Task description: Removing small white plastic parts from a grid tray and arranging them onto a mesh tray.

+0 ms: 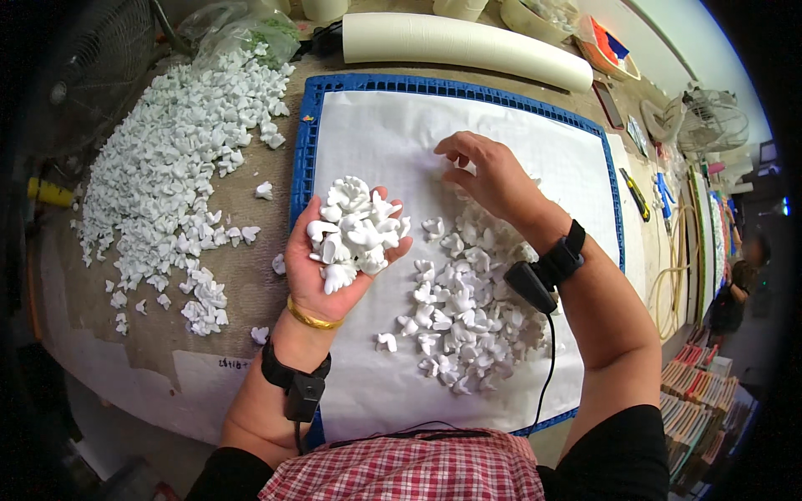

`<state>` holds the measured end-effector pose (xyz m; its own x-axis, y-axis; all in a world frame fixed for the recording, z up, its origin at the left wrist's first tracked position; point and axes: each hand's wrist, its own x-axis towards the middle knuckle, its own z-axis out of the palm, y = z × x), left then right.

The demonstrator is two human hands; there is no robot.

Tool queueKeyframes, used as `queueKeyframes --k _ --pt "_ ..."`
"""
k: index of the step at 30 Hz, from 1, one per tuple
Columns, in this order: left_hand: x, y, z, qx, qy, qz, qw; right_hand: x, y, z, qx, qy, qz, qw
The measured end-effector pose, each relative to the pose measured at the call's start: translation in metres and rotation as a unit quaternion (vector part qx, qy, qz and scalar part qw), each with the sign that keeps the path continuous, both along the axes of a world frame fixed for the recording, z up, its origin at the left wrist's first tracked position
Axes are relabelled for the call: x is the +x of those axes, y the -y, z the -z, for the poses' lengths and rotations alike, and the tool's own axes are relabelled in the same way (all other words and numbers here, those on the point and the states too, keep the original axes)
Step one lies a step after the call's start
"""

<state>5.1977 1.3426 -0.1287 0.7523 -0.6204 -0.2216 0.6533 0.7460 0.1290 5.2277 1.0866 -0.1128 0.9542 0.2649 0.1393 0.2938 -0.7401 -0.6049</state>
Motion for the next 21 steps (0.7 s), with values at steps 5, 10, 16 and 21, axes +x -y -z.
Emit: queueKeyframes --k 5,10,16,21 --pt "0.001 0.000 0.005 -0.003 -0.005 0.002 1.000 0.005 -0.006 0.008 -0.001 -0.043 0.060 0.997" --pt "0.007 -0.004 0.001 0.003 -0.003 -0.004 1.000 0.007 -0.014 0.009 -0.015 0.039 0.031 0.999" --pt "0.011 -0.011 -0.005 0.001 0.000 0.004 1.000 0.035 -0.027 -0.004 0.024 0.058 0.114 0.991" --pt "0.015 -0.022 -0.015 -0.022 0.002 -0.001 1.000 0.076 -0.079 -0.012 0.059 0.103 0.013 0.993"
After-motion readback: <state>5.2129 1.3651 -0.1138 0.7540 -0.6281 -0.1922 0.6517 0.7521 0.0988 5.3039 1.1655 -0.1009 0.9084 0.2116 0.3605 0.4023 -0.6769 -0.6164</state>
